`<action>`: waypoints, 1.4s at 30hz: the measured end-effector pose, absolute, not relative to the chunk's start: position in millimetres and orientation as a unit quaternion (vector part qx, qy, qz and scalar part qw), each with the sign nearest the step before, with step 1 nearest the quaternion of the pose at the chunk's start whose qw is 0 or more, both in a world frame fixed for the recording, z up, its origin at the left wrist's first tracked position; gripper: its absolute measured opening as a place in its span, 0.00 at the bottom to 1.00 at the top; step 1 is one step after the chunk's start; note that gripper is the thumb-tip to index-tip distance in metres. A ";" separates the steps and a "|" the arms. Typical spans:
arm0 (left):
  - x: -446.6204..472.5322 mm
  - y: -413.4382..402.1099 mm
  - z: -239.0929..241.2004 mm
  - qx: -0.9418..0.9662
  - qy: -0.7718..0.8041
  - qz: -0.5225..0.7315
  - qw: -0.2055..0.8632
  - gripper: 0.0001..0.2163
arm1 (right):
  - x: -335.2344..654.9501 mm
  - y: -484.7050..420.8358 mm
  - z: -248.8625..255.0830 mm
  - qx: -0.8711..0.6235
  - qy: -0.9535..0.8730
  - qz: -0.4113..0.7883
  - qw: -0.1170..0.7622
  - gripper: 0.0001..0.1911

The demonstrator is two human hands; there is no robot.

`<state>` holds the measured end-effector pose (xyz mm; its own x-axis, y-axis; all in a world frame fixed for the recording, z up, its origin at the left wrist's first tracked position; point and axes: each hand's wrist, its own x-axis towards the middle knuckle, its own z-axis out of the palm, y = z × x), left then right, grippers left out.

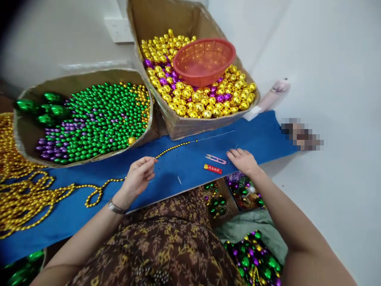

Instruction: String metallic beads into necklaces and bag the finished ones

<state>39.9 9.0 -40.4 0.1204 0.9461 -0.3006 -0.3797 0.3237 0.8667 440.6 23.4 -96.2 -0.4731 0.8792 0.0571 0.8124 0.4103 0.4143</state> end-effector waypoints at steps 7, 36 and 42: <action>34.1 3.9 -50.3 0.294 0.457 0.482 0.688 0.12 | 429.6 31.5 -90.7 0.562 0.795 0.161 0.162 0.15; 50.4 -2.1 -49.1 0.306 0.461 0.505 0.663 0.12 | 341.3 17.9 -50.3 0.597 0.796 0.097 -0.040 0.16; 58.9 -6.7 -47.3 0.313 0.465 0.517 0.647 0.12 | 257.6 -31.3 -42.4 0.472 0.822 -0.113 -0.297 0.16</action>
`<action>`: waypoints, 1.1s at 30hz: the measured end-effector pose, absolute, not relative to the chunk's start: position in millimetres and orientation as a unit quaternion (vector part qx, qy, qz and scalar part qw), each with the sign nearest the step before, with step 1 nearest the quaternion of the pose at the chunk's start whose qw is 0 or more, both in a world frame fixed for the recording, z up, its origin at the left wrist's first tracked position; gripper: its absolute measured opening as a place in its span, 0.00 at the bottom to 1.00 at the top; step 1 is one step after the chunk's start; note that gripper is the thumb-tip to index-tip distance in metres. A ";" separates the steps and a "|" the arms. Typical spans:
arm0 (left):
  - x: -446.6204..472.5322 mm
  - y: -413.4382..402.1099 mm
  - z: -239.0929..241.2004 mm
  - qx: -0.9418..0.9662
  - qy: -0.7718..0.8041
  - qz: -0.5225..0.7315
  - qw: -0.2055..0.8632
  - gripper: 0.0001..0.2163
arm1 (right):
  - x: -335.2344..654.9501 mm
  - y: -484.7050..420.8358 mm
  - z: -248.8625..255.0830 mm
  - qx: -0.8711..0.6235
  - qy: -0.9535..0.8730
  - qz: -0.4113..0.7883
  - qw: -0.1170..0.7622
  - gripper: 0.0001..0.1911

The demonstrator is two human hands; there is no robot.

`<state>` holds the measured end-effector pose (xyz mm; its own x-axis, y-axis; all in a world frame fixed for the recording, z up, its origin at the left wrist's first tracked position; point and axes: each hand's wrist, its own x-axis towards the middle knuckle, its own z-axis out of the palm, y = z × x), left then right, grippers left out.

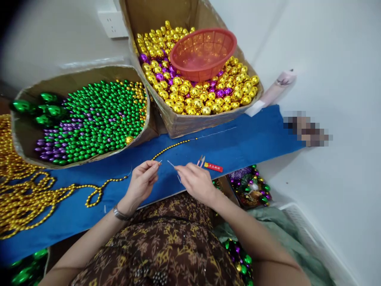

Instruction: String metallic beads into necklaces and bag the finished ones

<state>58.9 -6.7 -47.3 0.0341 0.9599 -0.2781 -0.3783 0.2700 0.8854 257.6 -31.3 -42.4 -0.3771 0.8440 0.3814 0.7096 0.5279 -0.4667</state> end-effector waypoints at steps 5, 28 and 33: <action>58.8 -10.2 -52.3 0.355 0.469 0.523 0.617 0.11 | 240.2 -34.4 -48.6 -0.468 -0.798 0.157 0.345 0.13; 58.4 -14.0 -55.8 0.457 0.459 0.529 0.548 0.08 | 237.2 -34.2 -48.9 -0.470 -0.798 0.152 0.346 0.13; 58.1 -13.4 -55.5 0.455 0.461 0.530 0.547 0.08 | 235.8 -33.6 -48.4 -0.467 -0.799 0.156 0.344 0.13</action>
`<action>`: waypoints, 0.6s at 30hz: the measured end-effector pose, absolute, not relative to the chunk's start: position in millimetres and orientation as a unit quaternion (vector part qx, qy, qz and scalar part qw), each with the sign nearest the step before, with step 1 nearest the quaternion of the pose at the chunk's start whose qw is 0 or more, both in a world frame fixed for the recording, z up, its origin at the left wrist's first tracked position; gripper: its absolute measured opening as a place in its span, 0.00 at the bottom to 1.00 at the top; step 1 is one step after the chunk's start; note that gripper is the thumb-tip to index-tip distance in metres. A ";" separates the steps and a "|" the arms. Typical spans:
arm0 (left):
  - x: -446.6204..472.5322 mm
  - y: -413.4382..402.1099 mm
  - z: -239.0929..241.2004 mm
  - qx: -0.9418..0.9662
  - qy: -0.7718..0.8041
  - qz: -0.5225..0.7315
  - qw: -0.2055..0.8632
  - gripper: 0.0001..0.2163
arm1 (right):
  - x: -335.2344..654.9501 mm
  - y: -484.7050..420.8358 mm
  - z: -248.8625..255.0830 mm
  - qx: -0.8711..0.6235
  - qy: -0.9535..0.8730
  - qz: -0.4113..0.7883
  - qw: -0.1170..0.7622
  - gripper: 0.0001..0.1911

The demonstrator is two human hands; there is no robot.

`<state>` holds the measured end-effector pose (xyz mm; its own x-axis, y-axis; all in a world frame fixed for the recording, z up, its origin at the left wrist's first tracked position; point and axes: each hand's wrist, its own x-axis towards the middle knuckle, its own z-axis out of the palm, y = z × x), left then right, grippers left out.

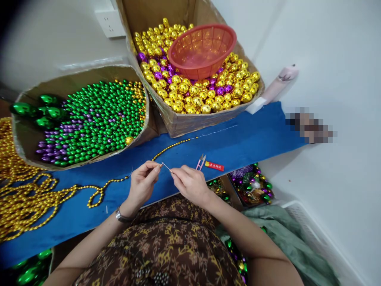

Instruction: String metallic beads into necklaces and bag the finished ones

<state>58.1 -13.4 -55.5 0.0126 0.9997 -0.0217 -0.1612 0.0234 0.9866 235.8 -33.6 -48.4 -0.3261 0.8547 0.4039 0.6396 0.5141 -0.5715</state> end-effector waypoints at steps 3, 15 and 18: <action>57.9 -13.2 -55.4 0.454 0.464 0.530 0.547 0.09 | 235.4 -33.6 -47.9 -0.468 -0.801 0.154 0.340 0.13; 56.7 -12.2 -56.2 0.368 0.454 0.522 0.621 0.12 | 227.0 -31.9 -45.9 -0.450 -0.816 0.148 0.330 0.13; 55.9 -11.5 -51.6 0.321 0.440 0.517 0.660 0.13 | 224.3 -30.7 -45.9 -0.450 -0.822 0.145 0.317 0.14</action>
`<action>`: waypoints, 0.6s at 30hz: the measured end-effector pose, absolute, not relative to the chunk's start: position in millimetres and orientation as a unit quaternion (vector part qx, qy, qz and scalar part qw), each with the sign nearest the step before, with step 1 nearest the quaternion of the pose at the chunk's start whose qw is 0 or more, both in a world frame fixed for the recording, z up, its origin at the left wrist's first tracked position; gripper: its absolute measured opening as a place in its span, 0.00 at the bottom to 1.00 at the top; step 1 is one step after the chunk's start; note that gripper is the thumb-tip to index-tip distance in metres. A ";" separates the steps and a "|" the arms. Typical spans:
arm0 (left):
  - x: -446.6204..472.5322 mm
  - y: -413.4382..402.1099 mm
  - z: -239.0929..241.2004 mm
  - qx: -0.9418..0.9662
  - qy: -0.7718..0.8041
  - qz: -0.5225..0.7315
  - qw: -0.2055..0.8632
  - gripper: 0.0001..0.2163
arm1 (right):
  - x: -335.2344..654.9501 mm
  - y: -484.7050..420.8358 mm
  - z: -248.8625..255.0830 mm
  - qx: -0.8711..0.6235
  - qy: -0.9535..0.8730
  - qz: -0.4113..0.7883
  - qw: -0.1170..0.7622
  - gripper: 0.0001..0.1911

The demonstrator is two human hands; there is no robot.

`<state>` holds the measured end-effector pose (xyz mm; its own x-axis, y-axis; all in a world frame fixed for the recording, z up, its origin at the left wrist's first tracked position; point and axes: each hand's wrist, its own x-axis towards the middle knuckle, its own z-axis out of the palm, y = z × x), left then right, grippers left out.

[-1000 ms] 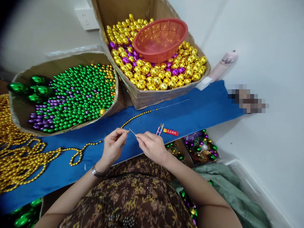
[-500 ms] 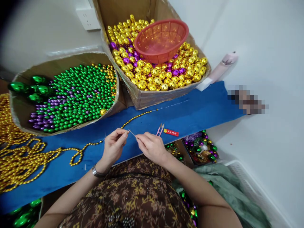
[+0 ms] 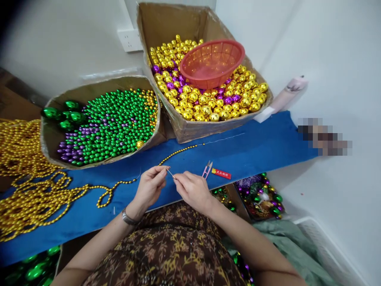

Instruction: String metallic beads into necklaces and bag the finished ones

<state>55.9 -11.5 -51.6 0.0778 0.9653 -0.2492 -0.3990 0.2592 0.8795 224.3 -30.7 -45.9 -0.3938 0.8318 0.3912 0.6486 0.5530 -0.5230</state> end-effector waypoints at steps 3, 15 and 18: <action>54.2 -10.9 -47.2 0.298 0.429 0.511 0.683 0.14 | 219.8 -29.2 -45.9 -0.447 -0.830 0.137 0.305 0.15; 29.1 -3.8 -46.0 0.288 0.420 0.531 0.677 0.11 | 243.1 -18.1 -53.3 -0.537 -0.819 0.138 0.147 0.18; 27.5 -1.7 -51.4 0.285 0.426 0.527 0.678 0.10 | 270.0 -20.4 -69.6 -0.647 -0.759 0.070 -0.028 0.21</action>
<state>27.5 -1.7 -51.4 0.0815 0.9575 -0.2768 -0.4718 0.2817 0.8355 270.0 -20.4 -69.6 -0.1624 0.9776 -0.1342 0.9856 0.1541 -0.0703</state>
